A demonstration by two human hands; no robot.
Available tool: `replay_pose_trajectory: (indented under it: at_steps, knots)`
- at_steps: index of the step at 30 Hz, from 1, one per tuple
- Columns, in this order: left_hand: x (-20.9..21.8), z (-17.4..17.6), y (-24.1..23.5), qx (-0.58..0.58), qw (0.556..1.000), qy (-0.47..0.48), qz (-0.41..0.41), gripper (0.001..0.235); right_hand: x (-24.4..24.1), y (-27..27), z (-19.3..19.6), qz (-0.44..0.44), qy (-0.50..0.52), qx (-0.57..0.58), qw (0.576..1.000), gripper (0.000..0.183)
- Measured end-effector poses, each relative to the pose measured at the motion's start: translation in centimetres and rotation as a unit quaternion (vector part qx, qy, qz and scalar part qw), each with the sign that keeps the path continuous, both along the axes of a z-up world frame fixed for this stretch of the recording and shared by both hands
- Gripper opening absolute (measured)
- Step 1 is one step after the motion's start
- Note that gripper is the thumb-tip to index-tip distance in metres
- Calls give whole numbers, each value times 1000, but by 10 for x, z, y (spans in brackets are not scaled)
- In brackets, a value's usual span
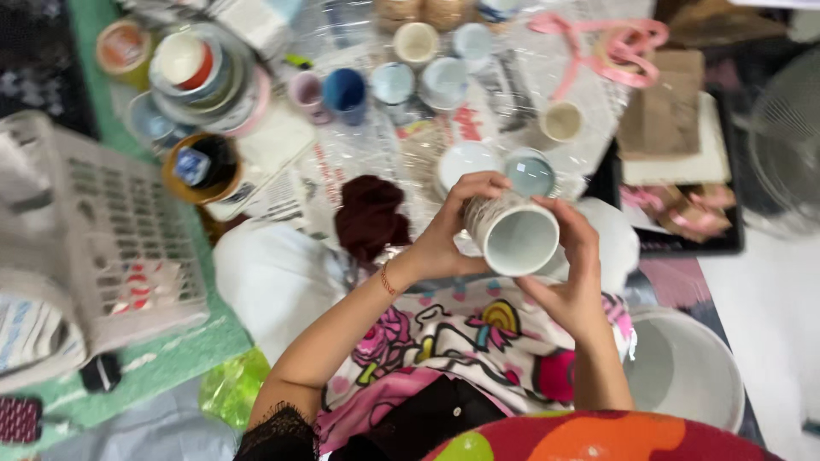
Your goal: The person washes ceramic cups and saucers in a bucket of water, then dries them with a cloth. They handle items one at a time, rinsing and wiping each piece before placing it on a newspaper-covered surface.
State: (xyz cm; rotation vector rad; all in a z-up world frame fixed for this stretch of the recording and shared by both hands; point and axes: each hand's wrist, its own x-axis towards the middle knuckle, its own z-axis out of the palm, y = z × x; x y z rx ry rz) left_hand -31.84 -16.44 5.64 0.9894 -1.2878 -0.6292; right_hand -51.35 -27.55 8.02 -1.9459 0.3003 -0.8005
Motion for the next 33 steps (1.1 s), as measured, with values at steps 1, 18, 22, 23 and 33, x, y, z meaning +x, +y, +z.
replay_pose_trajectory:
  at_steps: [1,18,22,23,33]
  knots:
    - [-14,5,-8,-1,999,24,-36,92,-17,-1,6,-10,-5,-20,1000,99]
    - [-403,-211,-139,357,906,-55,-220,100,-373,-19,-186,-470,76,439,762,41]
    - [-454,-345,-157,669,690,217,-169,45,-394,-48,-290,-435,119,546,706,64]
    - [-462,-369,-157,670,699,206,-141,33,-396,-53,-310,-420,146,563,697,70]
    - [-438,-428,-161,669,735,106,-42,41,-388,-79,-445,-339,261,594,681,77]
